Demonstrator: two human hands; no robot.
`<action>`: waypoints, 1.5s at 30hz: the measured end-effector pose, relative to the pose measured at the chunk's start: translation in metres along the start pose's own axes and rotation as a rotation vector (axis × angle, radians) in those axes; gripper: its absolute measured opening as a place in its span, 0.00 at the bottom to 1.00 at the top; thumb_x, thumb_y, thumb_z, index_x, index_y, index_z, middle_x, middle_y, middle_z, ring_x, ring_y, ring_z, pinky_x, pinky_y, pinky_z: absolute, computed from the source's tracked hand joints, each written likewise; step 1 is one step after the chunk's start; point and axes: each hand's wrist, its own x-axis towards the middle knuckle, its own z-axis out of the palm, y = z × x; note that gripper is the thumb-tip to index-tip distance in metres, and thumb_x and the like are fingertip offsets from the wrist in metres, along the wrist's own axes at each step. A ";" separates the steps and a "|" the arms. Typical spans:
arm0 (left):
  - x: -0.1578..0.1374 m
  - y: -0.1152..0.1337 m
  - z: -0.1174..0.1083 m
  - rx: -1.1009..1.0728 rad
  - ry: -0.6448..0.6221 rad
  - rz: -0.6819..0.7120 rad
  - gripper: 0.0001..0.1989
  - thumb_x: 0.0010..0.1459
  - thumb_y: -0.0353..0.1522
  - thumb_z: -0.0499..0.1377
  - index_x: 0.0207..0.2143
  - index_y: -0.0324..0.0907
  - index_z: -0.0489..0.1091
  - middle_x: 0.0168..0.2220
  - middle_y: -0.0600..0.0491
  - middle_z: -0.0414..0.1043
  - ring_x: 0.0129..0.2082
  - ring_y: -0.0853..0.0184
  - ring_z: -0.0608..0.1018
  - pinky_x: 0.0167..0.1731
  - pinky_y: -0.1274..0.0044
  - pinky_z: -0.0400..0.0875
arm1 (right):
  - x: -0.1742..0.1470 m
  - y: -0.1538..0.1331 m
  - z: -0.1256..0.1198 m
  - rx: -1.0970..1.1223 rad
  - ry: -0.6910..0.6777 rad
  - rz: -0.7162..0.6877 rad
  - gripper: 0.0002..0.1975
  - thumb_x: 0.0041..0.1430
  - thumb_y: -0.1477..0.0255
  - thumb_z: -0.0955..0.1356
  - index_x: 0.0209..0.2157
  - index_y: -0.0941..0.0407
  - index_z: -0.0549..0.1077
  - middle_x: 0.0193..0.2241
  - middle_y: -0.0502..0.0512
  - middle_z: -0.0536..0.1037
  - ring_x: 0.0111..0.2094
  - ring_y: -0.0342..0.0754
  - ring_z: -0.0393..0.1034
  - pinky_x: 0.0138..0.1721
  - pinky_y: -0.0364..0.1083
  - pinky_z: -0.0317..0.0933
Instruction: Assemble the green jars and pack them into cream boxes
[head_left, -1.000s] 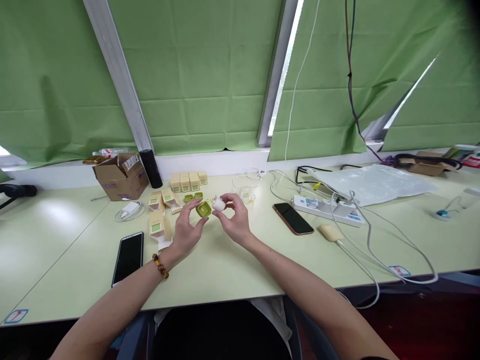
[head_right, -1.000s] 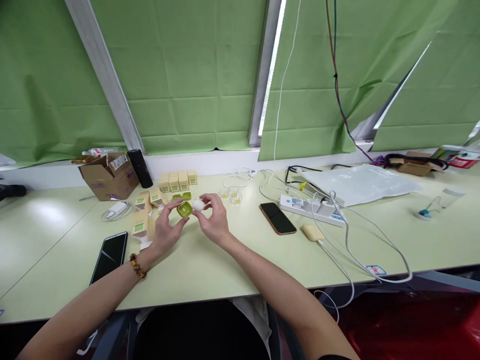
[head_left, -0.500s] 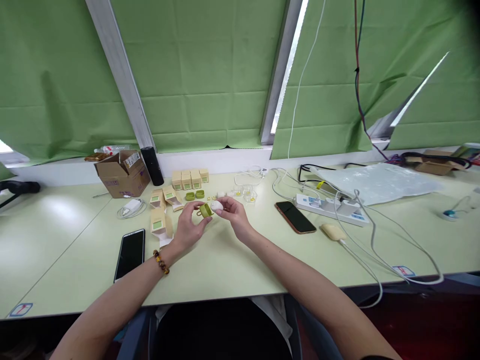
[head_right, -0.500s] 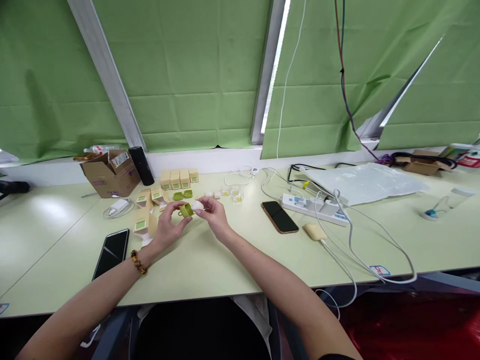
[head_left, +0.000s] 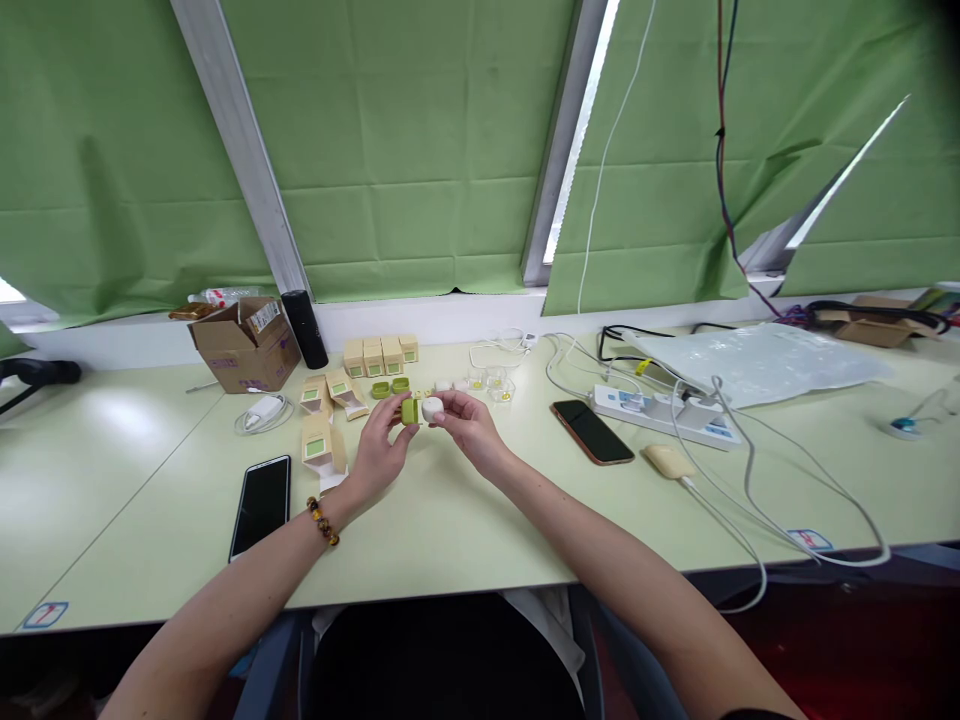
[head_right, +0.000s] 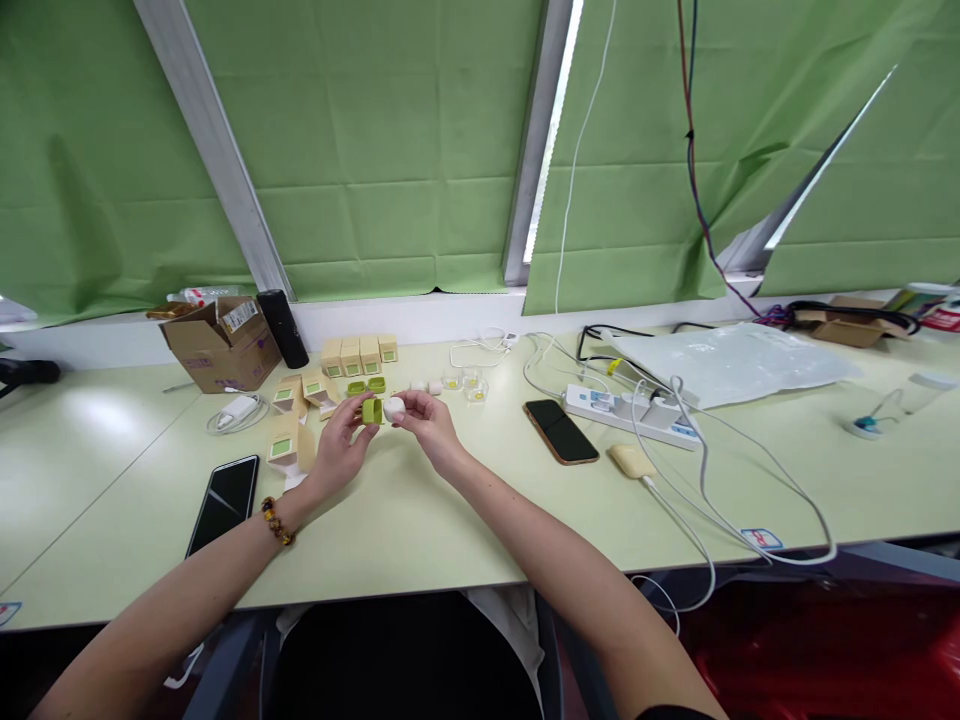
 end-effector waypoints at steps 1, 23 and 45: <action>0.000 0.000 0.000 0.012 -0.008 0.012 0.22 0.67 0.36 0.60 0.63 0.48 0.67 0.61 0.43 0.68 0.59 0.58 0.73 0.56 0.64 0.75 | 0.000 0.000 0.000 -0.001 -0.005 0.013 0.21 0.43 0.64 0.81 0.39 0.55 0.81 0.37 0.54 0.82 0.40 0.50 0.74 0.44 0.50 0.70; -0.001 -0.006 0.001 0.089 -0.050 0.090 0.22 0.68 0.37 0.59 0.64 0.48 0.66 0.59 0.43 0.69 0.53 0.60 0.75 0.51 0.67 0.75 | -0.001 0.005 -0.001 -0.139 -0.036 0.069 0.19 0.49 0.57 0.79 0.36 0.57 0.82 0.30 0.54 0.82 0.30 0.46 0.71 0.36 0.47 0.66; -0.001 0.000 0.001 0.110 -0.089 0.123 0.21 0.68 0.36 0.58 0.62 0.45 0.66 0.59 0.42 0.72 0.52 0.60 0.77 0.47 0.68 0.76 | -0.003 0.004 0.003 -0.097 -0.025 0.074 0.23 0.49 0.53 0.79 0.35 0.58 0.82 0.30 0.55 0.82 0.29 0.46 0.74 0.37 0.48 0.70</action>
